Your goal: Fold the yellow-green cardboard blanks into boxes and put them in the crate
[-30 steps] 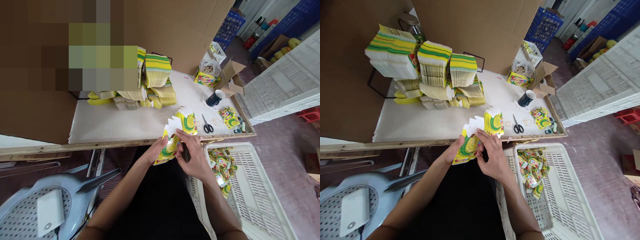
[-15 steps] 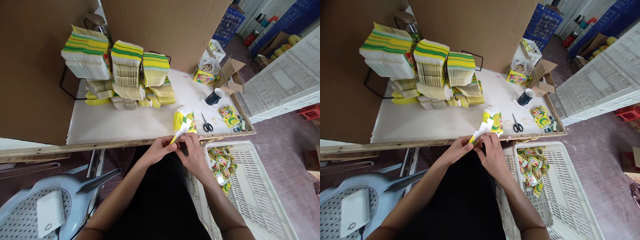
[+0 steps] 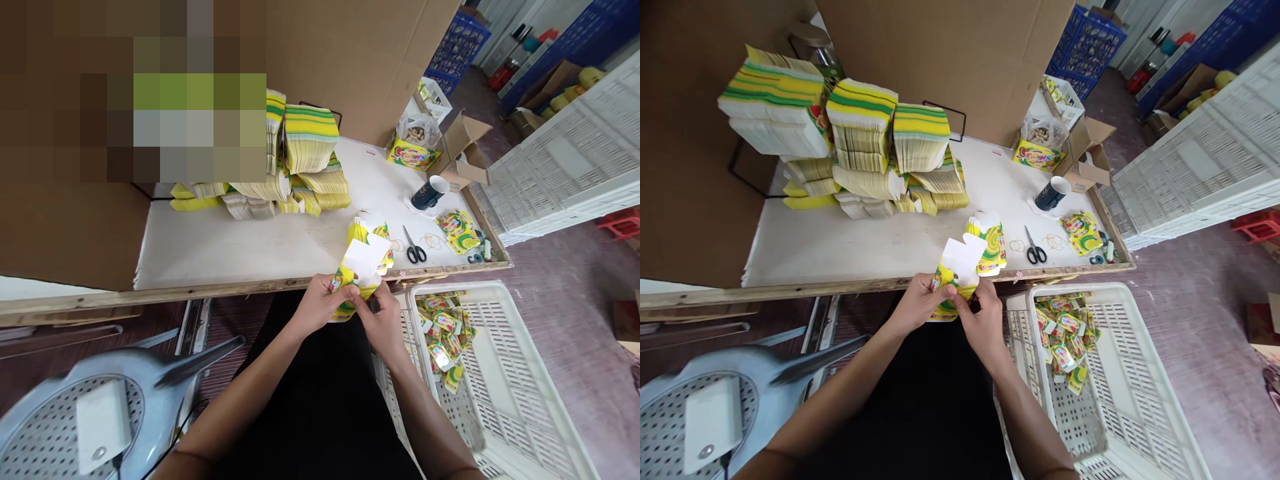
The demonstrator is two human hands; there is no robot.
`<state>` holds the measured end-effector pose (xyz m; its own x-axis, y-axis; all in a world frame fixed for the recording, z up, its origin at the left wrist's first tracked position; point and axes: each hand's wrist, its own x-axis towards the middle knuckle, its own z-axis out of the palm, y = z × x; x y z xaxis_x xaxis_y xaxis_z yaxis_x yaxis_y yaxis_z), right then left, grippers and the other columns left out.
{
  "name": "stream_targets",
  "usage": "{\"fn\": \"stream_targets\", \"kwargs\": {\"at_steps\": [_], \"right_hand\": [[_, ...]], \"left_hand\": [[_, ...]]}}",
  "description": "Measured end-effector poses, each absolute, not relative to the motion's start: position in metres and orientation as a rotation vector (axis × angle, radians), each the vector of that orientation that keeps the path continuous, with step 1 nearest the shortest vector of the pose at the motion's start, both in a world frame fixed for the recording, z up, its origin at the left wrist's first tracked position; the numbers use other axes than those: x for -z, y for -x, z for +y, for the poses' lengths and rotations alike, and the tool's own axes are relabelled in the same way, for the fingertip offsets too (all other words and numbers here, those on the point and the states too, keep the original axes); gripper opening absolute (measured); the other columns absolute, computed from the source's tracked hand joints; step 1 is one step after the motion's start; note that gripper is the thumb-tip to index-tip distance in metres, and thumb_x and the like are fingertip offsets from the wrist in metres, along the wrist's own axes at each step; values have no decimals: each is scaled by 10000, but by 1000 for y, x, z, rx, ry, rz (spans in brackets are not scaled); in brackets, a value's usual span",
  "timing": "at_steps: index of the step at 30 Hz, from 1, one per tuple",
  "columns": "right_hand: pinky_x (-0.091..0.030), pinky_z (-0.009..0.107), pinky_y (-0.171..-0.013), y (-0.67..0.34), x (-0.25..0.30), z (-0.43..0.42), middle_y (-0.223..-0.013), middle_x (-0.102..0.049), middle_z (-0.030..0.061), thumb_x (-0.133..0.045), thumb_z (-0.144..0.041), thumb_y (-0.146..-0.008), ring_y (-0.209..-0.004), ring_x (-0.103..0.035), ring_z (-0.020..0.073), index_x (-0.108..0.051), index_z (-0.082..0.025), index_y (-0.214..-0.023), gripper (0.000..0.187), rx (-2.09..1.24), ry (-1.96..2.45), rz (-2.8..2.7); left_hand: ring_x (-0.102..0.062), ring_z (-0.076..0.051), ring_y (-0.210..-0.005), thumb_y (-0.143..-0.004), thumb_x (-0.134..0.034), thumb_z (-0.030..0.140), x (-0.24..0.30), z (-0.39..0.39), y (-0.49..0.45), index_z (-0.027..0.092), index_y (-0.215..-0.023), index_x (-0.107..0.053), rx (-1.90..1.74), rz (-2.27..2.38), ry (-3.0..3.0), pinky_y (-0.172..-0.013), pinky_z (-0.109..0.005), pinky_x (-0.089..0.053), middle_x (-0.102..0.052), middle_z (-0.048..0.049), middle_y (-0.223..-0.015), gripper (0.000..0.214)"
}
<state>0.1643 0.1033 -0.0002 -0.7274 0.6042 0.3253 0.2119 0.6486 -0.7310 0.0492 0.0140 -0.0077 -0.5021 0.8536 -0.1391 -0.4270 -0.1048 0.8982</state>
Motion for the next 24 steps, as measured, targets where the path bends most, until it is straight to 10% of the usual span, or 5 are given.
{"fn": "stream_targets", "kwargs": {"at_steps": [6, 13, 20, 24], "right_hand": [[-478, 329, -697, -168, 2, 105, -869, -652, 61, -572, -357, -941, -803, -574, 201, -683, -192, -904, 203, -986, 652, -2206], [-488, 284, -656, -175, 4, 120, -926, -653, 51, -621, -382, -910, -746, -596, 166, -506, -216, -1220, 370, -1359, 751, -1969], [-507, 275, -684, -189, -5, 134, -995, -643, 51, -575, -365, -941, -790, -612, 155, -495, -247, -1308, 394, -1449, 569, -2093], [-419, 241, -558, -195, -15, 143, -814, -616, 14, -533, -397, -965, -638, -536, 128, -628, -211, -992, 211, -1395, 588, -2273]], "left_hand": [[-521, -110, -606, -728, -730, 560, 16, 15, -53, 118, -660, -601, -1681, 1436, -656, -609, -235, -449, -575, -3, -630, 466], [-679, -187, -948, -853, -673, 359, 12, 3, -52, 230, -1410, -310, -1727, 1335, -754, -881, -324, -522, -689, -91, -1075, 677], [-669, -196, -1013, -896, -621, 318, 4, -4, -47, 285, -1500, -261, -1598, 1136, -854, -878, -310, -529, -651, -112, -1218, 705], [-674, -196, -930, -843, -688, 299, 11, -5, -49, 223, -1361, -408, -1478, 1096, -852, -798, -299, -541, -676, -96, -1071, 593]]}}
